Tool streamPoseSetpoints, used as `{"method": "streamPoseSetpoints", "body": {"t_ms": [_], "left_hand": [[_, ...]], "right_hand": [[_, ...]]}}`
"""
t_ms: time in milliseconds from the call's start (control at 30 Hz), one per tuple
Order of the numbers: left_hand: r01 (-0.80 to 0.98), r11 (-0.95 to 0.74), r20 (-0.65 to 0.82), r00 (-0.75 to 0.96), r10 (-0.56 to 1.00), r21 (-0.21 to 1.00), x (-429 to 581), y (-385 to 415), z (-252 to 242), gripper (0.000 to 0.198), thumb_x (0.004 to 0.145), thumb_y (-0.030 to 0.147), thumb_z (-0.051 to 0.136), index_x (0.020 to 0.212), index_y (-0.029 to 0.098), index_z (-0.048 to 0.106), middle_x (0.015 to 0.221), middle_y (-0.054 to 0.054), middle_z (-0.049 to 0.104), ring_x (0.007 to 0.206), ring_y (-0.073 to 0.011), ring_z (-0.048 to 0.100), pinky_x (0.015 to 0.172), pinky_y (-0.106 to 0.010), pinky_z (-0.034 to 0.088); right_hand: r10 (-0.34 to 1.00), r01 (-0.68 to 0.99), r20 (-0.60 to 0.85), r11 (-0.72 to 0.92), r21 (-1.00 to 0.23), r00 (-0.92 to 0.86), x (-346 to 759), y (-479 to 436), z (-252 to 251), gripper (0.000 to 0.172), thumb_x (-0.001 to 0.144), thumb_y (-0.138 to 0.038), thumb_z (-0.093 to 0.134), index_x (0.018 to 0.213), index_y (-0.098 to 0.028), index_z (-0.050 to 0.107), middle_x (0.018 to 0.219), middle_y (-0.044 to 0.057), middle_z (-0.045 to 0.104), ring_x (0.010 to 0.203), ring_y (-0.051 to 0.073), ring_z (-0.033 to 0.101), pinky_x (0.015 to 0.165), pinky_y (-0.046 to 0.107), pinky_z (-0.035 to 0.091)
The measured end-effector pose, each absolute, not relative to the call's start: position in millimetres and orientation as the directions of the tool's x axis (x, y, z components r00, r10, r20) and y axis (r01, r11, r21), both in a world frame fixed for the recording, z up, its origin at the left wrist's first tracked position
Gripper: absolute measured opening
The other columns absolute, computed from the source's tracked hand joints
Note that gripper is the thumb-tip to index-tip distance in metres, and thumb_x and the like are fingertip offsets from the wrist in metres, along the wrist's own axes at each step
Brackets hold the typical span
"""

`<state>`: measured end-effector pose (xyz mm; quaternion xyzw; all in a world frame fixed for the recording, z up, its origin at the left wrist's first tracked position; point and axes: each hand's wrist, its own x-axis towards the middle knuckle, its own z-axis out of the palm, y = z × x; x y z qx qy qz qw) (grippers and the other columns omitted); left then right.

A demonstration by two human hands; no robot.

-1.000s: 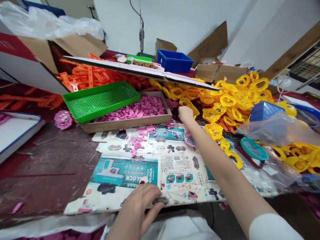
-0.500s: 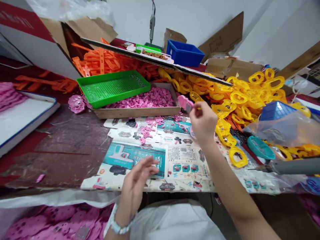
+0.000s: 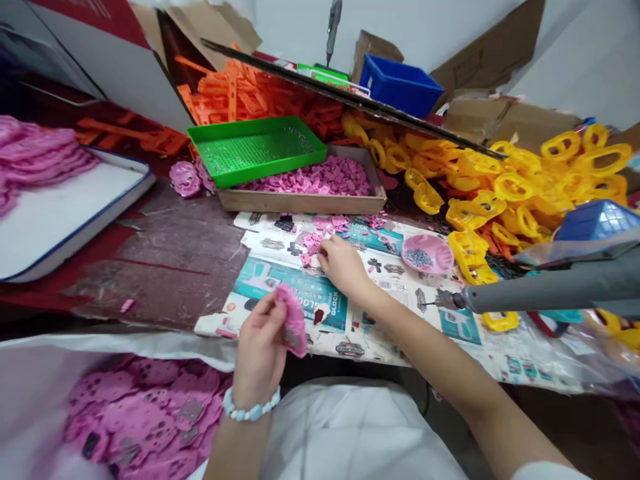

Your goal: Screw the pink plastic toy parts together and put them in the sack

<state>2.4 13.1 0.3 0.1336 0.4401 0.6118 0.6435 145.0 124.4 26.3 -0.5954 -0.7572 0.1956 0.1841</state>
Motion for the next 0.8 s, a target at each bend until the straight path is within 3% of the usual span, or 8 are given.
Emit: {"method": "streamPoseSetpoints", "body": {"t_ms": [67, 133, 267, 367, 467, 800], "left_hand": [[-0.619, 0.203, -0.369, -0.152, 0.917, 0.759, 5, 11, -2, 0.042, 0.057, 0.037, 0.083, 0.088, 0.016, 0.067, 0.071, 0.0, 0.067, 0.062, -0.0109, 0.062, 0.06, -0.02, 0.053], [-0.486, 0.174, -0.296, -0.187, 0.937, 0.857, 5, 10, -4, 0.035, 0.064, 0.039, 0.079, 0.09, 0.017, 0.069, 0.079, -0.002, 0.07, 0.07, -0.0135, 0.065, 0.065, -0.022, 0.054], [0.027, 0.078, -0.07, -0.24, 0.968, 0.997, 6, 6, -2, 0.026, 0.079, 0.035, 0.066, 0.101, 0.021, 0.07, 0.098, -0.003, 0.073, 0.087, -0.0178, 0.067, 0.079, -0.026, 0.054], [0.299, -0.067, 0.135, -0.212, 0.968, 0.952, 8, 4, 5, 0.023, 0.084, 0.028, 0.059, 0.102, 0.018, 0.07, 0.099, -0.004, 0.073, 0.088, -0.0175, 0.068, 0.079, -0.024, 0.054], [0.442, -0.196, 0.305, -0.19, 0.933, 0.876, 11, 2, 10, 0.021, 0.085, 0.021, 0.058, 0.1, 0.013, 0.069, 0.095, -0.006, 0.074, 0.082, -0.0154, 0.069, 0.076, -0.021, 0.054], [0.657, -0.388, 0.572, -0.08, 0.817, 0.646, 19, -1, 9, 0.017, 0.085, 0.011, 0.055, 0.1, 0.009, 0.065, 0.085, -0.009, 0.073, 0.071, -0.0148, 0.068, 0.067, -0.021, 0.05]], "right_hand": [[0.973, 0.826, 0.05, 0.219, -0.52, -0.226, 144, 116, 33, 0.012, 0.083, -0.008, 0.047, 0.081, -0.012, 0.059, 0.09, 0.012, 0.061, 0.086, 0.021, 0.057, 0.081, 0.035, 0.043], [0.963, 0.786, 0.047, 0.243, -0.569, -0.264, 146, 99, 47, 0.008, 0.086, -0.014, 0.05, 0.084, -0.015, 0.058, 0.085, 0.006, 0.062, 0.078, 0.016, 0.058, 0.075, 0.028, 0.045], [0.867, 0.515, 0.15, 0.412, -0.752, -0.475, 154, 68, 75, 0.003, 0.083, -0.016, 0.061, 0.08, -0.017, 0.063, 0.078, 0.0, 0.063, 0.073, 0.009, 0.058, 0.069, 0.019, 0.046], [0.816, 0.438, 0.205, 0.48, -0.76, -0.54, 158, 61, 81, 0.01, 0.081, -0.007, 0.061, 0.081, -0.015, 0.067, 0.079, 0.002, 0.065, 0.075, 0.01, 0.059, 0.071, 0.02, 0.046], [0.833, 0.441, 0.194, 0.455, -0.774, -0.519, 159, 62, 79, 0.009, 0.079, -0.006, 0.062, 0.08, -0.014, 0.066, 0.077, 0.002, 0.065, 0.072, 0.009, 0.059, 0.068, 0.02, 0.046], [0.915, 0.404, 0.106, 0.273, -0.873, -0.389, 160, 53, 64, 0.009, 0.079, -0.015, 0.066, 0.073, -0.015, 0.059, 0.068, -0.001, 0.06, 0.064, 0.008, 0.055, 0.062, 0.02, 0.044]]}}
